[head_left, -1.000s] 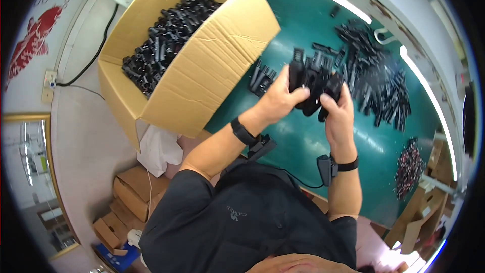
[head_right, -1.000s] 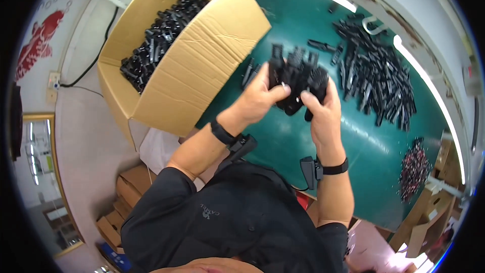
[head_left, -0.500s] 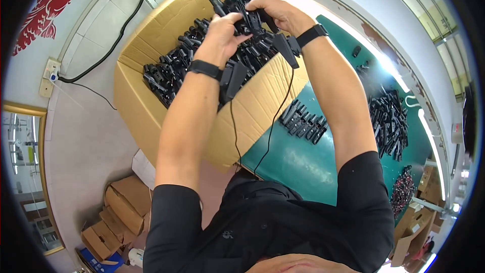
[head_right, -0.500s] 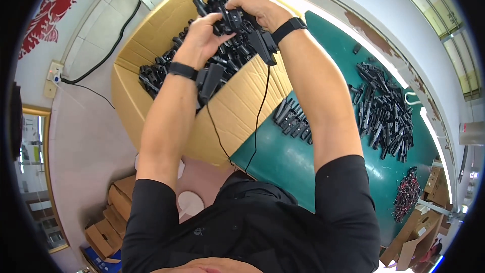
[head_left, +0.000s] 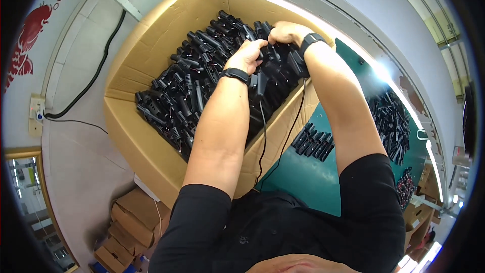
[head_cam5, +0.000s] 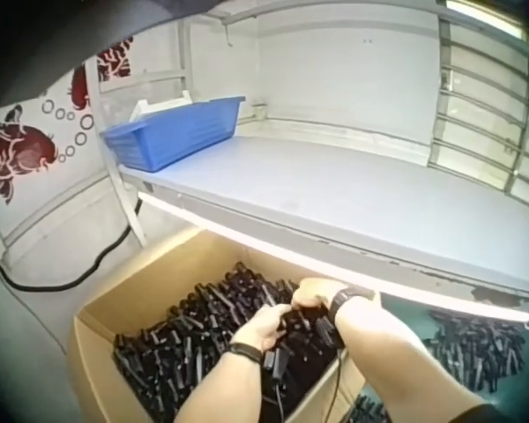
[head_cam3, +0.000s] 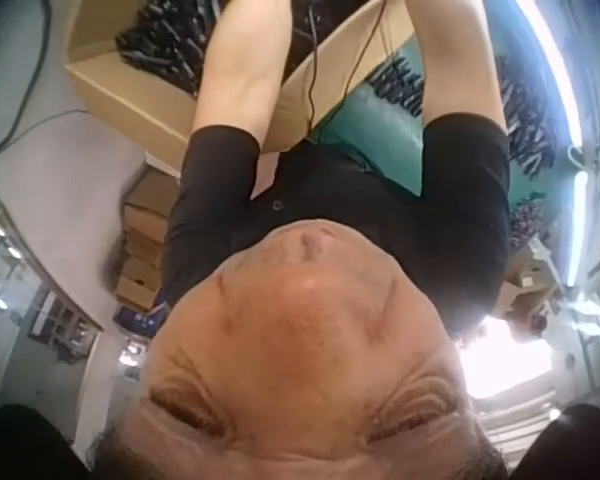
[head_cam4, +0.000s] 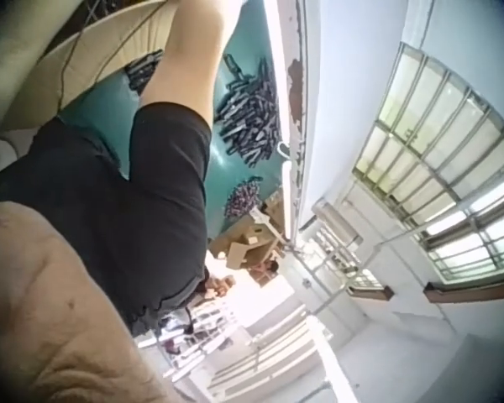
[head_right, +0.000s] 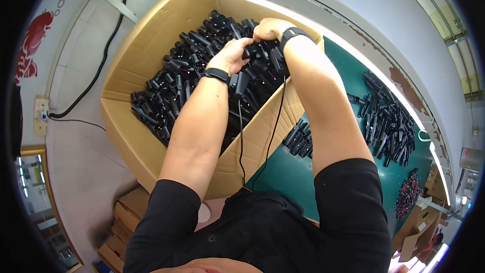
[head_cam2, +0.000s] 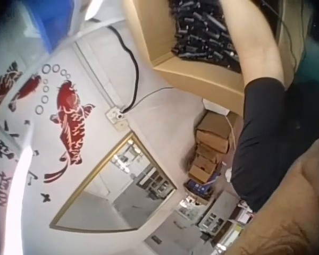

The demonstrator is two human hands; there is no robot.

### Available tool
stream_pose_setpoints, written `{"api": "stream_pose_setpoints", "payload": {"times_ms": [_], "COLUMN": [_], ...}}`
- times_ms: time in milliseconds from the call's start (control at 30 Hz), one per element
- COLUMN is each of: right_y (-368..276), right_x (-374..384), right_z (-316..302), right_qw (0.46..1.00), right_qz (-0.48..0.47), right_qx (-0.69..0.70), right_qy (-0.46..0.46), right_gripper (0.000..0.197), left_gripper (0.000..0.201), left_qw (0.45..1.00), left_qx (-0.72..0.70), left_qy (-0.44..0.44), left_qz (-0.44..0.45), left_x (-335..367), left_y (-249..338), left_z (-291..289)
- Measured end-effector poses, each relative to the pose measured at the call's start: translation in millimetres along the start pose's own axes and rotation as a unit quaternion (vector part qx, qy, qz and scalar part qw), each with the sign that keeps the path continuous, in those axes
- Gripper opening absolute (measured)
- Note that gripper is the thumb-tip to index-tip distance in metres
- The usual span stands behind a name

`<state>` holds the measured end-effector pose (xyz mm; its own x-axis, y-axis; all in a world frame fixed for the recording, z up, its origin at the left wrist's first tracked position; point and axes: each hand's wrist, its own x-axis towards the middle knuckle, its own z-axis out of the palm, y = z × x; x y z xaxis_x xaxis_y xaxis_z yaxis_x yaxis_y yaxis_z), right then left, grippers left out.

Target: The person picks up a black plastic housing and a wire with a small component, inserts the wire into the housing, and presses a cap onto the end. After repeating this assembly, the person gathers the completed units and places them into a cardboard box.

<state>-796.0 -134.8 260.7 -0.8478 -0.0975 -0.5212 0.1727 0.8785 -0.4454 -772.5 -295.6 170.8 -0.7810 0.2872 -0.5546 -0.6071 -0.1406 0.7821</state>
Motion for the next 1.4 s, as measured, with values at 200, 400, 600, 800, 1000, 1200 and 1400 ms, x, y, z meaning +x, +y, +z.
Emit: {"api": "stream_pose_setpoints", "payload": {"times_ms": [200,400,600,800,1000,1200,1400], "right_y": [22.0,-44.3,31.8,155.3,308.0,318.1,309.4], "right_x": [18.0,-94.1,-180.5,-315.1,-311.9,-297.2,-267.9], "right_z": [9.2,-33.0,22.6,139.1,322.5,348.7,350.0], "right_qw": [0.973,0.962,0.891,0.843,0.818,0.770,0.759], "right_qz": [-0.050,-0.114,-0.290,-0.161,0.123,0.203,0.243], "right_qx": [-0.221,-0.225,0.027,0.293,0.411,0.485,0.502], "right_qy": [0.039,0.108,0.349,0.422,0.383,0.360,0.335], "right_gripper": [0.038,0.039,0.049,0.042,0.057,0.081,0.088], "left_gripper": [0.058,0.062,0.062,0.049,0.055,0.092,0.099], "left_qw": [0.982,0.890,0.821,0.825,0.806,0.712,0.821], "left_qx": [0.183,0.422,0.448,0.426,0.432,0.638,0.539], "left_qy": [-0.043,0.078,0.082,-0.107,-0.214,0.048,0.126], "left_qz": [0.009,0.152,0.345,0.356,0.342,0.288,0.139], "left_x": [7.1,-44.4,-82.8,-224.9,-243.6,-166.4,-122.5], "left_y": [-5.1,39.5,86.3,50.7,-184.1,-317.7,-319.9], "left_z": [15.3,0.2,29.7,123.5,174.0,137.5,117.9]}}
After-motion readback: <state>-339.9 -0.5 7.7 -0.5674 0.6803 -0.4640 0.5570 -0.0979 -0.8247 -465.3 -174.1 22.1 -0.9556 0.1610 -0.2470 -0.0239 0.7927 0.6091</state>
